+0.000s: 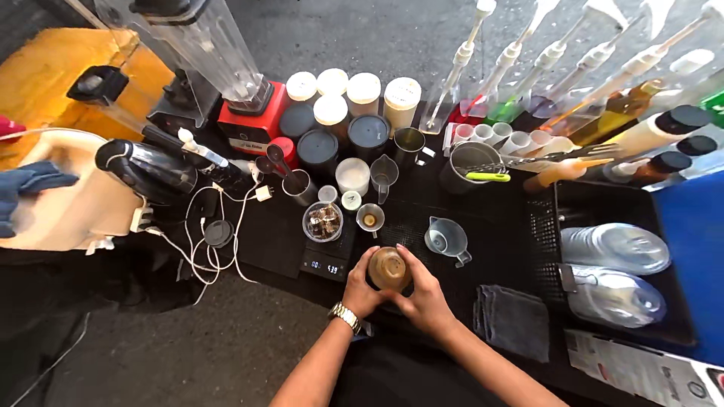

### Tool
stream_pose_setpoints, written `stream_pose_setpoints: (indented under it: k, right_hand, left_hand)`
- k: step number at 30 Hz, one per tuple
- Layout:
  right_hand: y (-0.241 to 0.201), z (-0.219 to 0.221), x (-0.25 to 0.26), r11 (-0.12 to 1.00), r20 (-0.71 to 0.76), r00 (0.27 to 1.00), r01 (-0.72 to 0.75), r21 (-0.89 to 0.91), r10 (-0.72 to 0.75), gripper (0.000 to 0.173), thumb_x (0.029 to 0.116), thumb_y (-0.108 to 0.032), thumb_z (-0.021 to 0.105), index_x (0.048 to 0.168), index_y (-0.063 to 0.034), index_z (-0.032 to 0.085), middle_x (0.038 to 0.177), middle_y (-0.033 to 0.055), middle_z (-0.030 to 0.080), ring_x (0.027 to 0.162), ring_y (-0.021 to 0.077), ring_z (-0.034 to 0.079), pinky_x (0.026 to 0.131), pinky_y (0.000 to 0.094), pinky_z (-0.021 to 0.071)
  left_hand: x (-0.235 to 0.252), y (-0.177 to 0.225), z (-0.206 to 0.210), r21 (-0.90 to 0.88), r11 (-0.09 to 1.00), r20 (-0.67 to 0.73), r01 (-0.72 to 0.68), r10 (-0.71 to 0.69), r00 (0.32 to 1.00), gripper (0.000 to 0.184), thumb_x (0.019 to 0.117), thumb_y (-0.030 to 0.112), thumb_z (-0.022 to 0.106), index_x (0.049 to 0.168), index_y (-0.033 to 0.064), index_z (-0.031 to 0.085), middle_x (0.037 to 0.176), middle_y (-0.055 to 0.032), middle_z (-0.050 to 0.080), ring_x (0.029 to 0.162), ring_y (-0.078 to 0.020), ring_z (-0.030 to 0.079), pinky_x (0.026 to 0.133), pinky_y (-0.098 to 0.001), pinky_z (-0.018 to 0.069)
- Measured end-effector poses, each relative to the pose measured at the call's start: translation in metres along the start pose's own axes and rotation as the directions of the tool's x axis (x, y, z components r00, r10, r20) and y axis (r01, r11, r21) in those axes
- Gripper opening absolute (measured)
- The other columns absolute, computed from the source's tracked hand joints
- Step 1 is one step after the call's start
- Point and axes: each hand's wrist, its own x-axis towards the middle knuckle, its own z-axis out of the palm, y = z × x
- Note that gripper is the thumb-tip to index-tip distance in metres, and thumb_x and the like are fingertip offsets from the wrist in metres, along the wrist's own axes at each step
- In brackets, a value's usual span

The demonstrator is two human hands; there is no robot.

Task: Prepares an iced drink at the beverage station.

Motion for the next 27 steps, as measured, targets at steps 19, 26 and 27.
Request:
stream_pose_setpoints:
  k: [19,26,27]
  right_hand:
    - [0.013,0.013,-0.018,0.994,-0.174,0.983,-0.038,0.103,0.056,0.119,0.0672,-0.062,0.085,0.151,0.006,0.036,0.152,0.0289,0.043,0.143,0.0347,0.043,0.119,0.0494,0.04]
    - [-0.017,0.017,-0.002,0.983,-0.192,0.964,-0.181,0.026,0.183,0.096,0.0692,-0.055,0.089,0.14,0.0001,0.056,0.13,0.0128,0.067,0.117,0.0161,0.066,0.102,0.0359,0.0571]
    - [-0.018,0.018,-0.002,0.983,-0.194,0.964,-0.182,0.008,0.18,0.093,0.07,-0.052,0.089,0.14,-0.0002,0.056,0.13,0.0125,0.067,0.116,0.015,0.067,0.101,0.0352,0.0575]
  left_hand:
    - [-0.024,0.024,0.017,0.016,0.991,0.098,0.136,-0.137,0.986,0.12,0.0684,0.016,0.091,0.16,0.0018,0.014,0.162,-0.0287,0.025,0.146,-0.0319,0.039,0.117,-0.0402,0.041]
    - [0.005,0.026,-0.031,-0.461,0.844,0.155,0.274,-0.227,0.961,0.032,0.1026,0.011,0.048,0.124,-0.0005,0.069,0.129,-0.0123,0.068,0.121,-0.0171,0.062,0.105,-0.0368,0.0487]
    - [0.01,0.026,-0.034,-0.49,0.821,0.165,0.292,-0.242,0.956,0.032,0.106,0.018,0.048,0.12,-0.0004,0.071,0.124,-0.0114,0.07,0.118,-0.0159,0.063,0.104,-0.036,0.0484]
